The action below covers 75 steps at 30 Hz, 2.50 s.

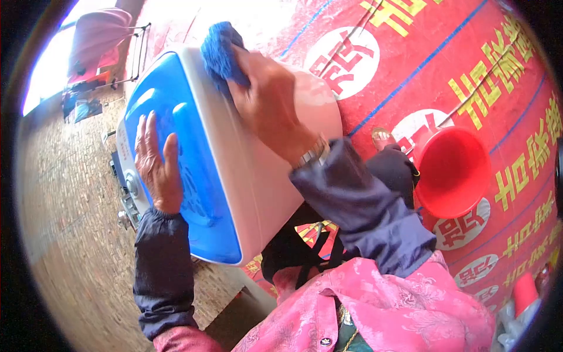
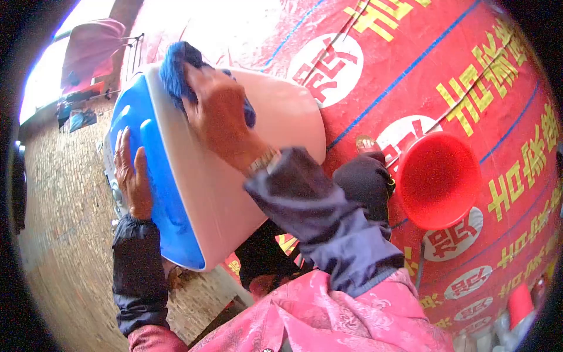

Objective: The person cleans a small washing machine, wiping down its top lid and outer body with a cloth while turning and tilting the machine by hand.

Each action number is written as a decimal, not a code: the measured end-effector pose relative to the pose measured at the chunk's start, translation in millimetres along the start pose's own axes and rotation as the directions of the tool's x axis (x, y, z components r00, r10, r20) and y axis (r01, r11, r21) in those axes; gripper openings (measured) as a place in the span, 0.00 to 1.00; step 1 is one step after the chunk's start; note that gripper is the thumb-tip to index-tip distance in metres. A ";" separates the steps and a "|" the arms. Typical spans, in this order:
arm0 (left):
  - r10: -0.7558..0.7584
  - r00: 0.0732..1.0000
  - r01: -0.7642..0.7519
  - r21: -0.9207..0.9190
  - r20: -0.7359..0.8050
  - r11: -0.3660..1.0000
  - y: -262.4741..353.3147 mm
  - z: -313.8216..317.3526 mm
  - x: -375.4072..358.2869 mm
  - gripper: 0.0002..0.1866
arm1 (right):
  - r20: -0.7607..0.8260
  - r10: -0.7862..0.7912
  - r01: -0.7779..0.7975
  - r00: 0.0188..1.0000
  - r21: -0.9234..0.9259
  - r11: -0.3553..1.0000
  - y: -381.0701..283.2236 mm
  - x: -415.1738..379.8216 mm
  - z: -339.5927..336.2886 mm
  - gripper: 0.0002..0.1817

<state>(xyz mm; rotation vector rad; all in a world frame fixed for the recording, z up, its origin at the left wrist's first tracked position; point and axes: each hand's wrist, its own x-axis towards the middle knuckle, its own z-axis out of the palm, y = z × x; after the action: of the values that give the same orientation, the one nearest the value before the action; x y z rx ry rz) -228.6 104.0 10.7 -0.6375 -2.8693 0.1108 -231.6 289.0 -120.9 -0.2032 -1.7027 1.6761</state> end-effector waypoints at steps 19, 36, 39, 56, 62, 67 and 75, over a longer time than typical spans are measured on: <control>-0.009 1.000 0.009 0.027 0.000 1.000 -0.6 2.0 11.7 0.30 | -0.070 0.693 -0.581 0.718 -0.608 0.541 183.1 -148.3 -46.6 0.13; -0.062 0.994 0.073 0.123 -0.089 0.990 -9.5 12.9 2.7 0.35 | 0.265 0.261 -0.249 0.928 -0.081 0.965 -144.6 -166.7 -96.7 0.08; -0.079 0.993 0.087 0.094 -0.088 0.992 -11.4 14.0 -6.1 0.37 | 0.303 0.167 -0.150 0.938 -0.080 0.985 -165.8 -183.8 -100.6 0.07; 0.084 0.894 -0.197 -0.219 -0.440 0.956 79.6 -7.5 -146.5 0.38 | 0.202 0.230 -0.185 0.952 -0.221 0.958 -146.1 -180.9 -87.6 0.15; -0.037 0.970 -0.014 -0.206 -0.239 0.978 97.2 -1.7 -86.6 0.45 | 0.164 0.427 -0.435 0.889 0.015 0.900 -126.5 -220.2 -87.5 0.13; -0.105 0.991 0.101 -0.047 -0.086 0.994 104.4 6.3 -66.7 0.46 | 0.216 0.550 -0.572 0.807 0.049 0.819 -141.8 -218.6 -90.7 0.12; -0.096 0.989 0.087 -0.076 -0.115 0.993 64.8 -9.9 -70.2 0.42 | 0.329 0.400 -0.434 0.855 0.033 0.900 -166.4 -207.3 -79.8 0.11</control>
<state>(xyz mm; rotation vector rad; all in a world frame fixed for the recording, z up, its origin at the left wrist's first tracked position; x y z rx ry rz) -137.6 132.9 0.4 -0.5058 -2.7919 -0.0417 26.4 210.3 -55.3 -0.2840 -1.8914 2.2155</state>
